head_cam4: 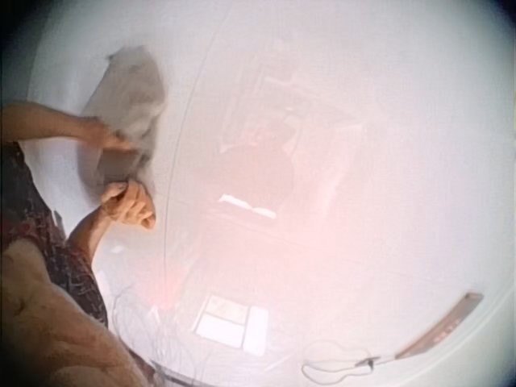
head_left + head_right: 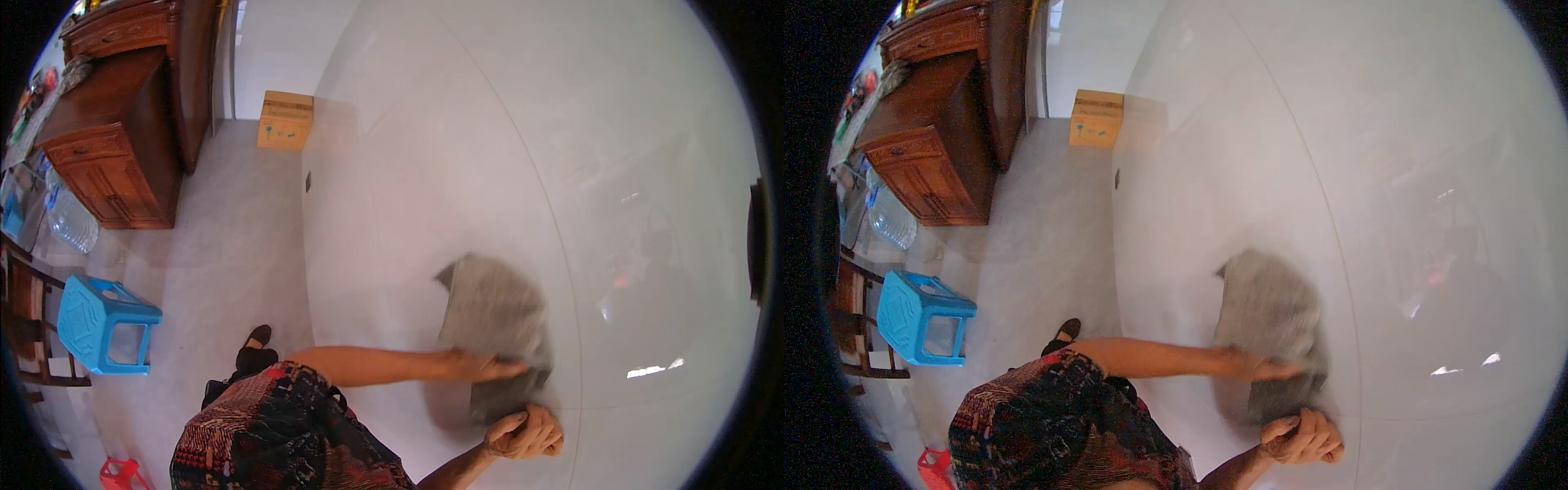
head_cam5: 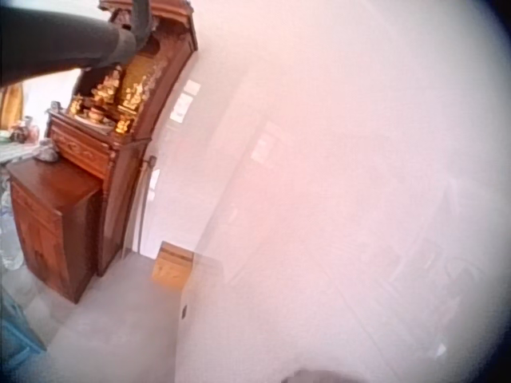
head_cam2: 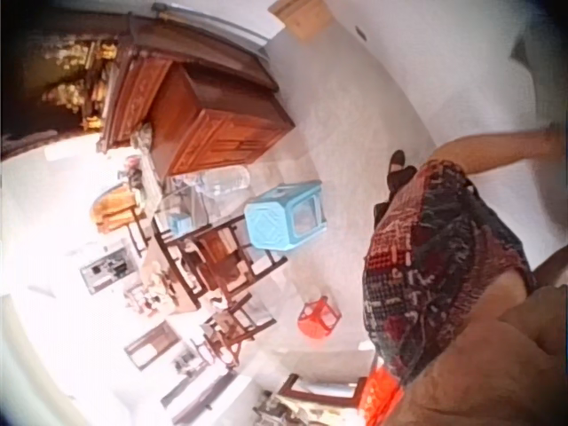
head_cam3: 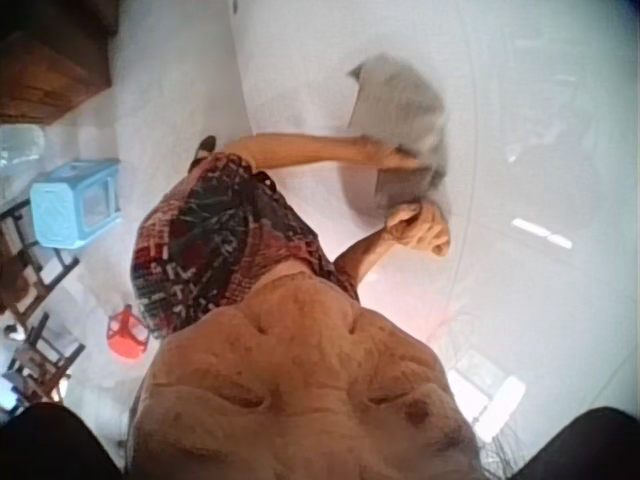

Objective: The person wipes a wooden dining table with a gray cloth, moving a tissue box and a red tray of white cups to clean underneath them. They then wipe the seat and armrests of a wooden chair and finally wipe a large white wall surface.

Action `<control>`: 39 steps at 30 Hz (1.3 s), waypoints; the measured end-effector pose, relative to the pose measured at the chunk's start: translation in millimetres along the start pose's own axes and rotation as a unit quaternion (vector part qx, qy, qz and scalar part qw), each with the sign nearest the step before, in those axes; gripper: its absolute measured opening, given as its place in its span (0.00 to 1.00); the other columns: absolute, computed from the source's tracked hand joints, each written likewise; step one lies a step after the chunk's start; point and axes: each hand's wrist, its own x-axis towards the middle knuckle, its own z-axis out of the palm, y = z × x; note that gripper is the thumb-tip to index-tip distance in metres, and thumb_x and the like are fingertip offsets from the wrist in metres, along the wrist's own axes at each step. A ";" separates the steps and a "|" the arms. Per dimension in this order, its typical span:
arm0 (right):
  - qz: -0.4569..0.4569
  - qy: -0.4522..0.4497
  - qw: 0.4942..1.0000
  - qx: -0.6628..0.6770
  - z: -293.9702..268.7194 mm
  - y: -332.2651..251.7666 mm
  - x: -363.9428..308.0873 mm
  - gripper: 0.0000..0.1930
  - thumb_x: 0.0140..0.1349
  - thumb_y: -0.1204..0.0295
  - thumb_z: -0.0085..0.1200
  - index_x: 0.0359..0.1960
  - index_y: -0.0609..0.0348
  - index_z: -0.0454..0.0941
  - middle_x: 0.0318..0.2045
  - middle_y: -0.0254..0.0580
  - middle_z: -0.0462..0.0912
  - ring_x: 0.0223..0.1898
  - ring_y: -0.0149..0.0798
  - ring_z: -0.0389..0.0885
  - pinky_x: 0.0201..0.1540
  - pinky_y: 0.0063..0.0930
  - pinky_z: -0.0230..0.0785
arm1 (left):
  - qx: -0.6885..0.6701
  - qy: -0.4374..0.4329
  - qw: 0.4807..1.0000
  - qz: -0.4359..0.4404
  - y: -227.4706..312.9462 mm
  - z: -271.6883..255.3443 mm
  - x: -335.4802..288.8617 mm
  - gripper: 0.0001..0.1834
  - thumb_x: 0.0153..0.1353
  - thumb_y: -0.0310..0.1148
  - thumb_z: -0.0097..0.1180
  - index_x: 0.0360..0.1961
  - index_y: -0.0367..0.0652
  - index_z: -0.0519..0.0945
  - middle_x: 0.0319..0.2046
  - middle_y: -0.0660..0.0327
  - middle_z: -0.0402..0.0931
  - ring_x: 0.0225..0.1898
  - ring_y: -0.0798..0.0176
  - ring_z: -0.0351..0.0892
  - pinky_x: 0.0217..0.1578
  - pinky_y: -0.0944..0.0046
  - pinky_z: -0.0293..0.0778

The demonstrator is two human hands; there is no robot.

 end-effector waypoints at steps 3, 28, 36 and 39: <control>-0.001 0.011 1.000 -0.024 4.3 -10.1 -0.7 0.08 0.52 0.69 0.45 0.28 0.57 0.77 0.25 0.34 0.78 0.29 0.37 0.71 0.44 0.34 0.51 | -0.026 0.047 0.983 -0.175 36.6 -95.4 68.2 0.36 0.61 0.54 0.53 0.61 0.38 0.64 0.52 0.50 0.72 0.55 0.52 0.71 0.52 0.54 0.70; 0.010 0.039 0.979 -0.199 -42.8 -50.1 -19.9 0.19 0.61 0.56 0.48 0.20 0.56 0.77 0.18 0.36 0.75 0.20 0.40 0.69 0.33 0.35 0.54 | 0.253 0.526 0.797 -0.153 -240.5 -307.4 76.5 0.43 0.58 0.51 0.54 0.66 0.36 0.55 0.67 0.44 0.48 0.67 0.41 0.48 0.66 0.47 0.46; -0.014 0.022 0.991 -0.129 30.1 -56.9 39.1 0.19 0.61 0.56 0.47 0.19 0.54 0.78 0.18 0.34 0.76 0.20 0.37 0.70 0.33 0.34 0.56 | 0.181 0.469 0.845 -0.183 -181.0 -222.8 75.2 0.42 0.57 0.52 0.55 0.63 0.33 0.60 0.67 0.43 0.48 0.67 0.38 0.46 0.64 0.42 0.46; -0.027 0.022 0.998 -0.051 62.8 -55.9 63.4 0.19 0.61 0.56 0.47 0.18 0.53 0.77 0.18 0.33 0.75 0.20 0.36 0.70 0.34 0.34 0.55 | 0.184 0.426 0.862 -0.205 -174.5 -188.8 61.1 0.41 0.56 0.55 0.55 0.59 0.29 0.65 0.65 0.40 0.48 0.68 0.37 0.41 0.62 0.38 0.44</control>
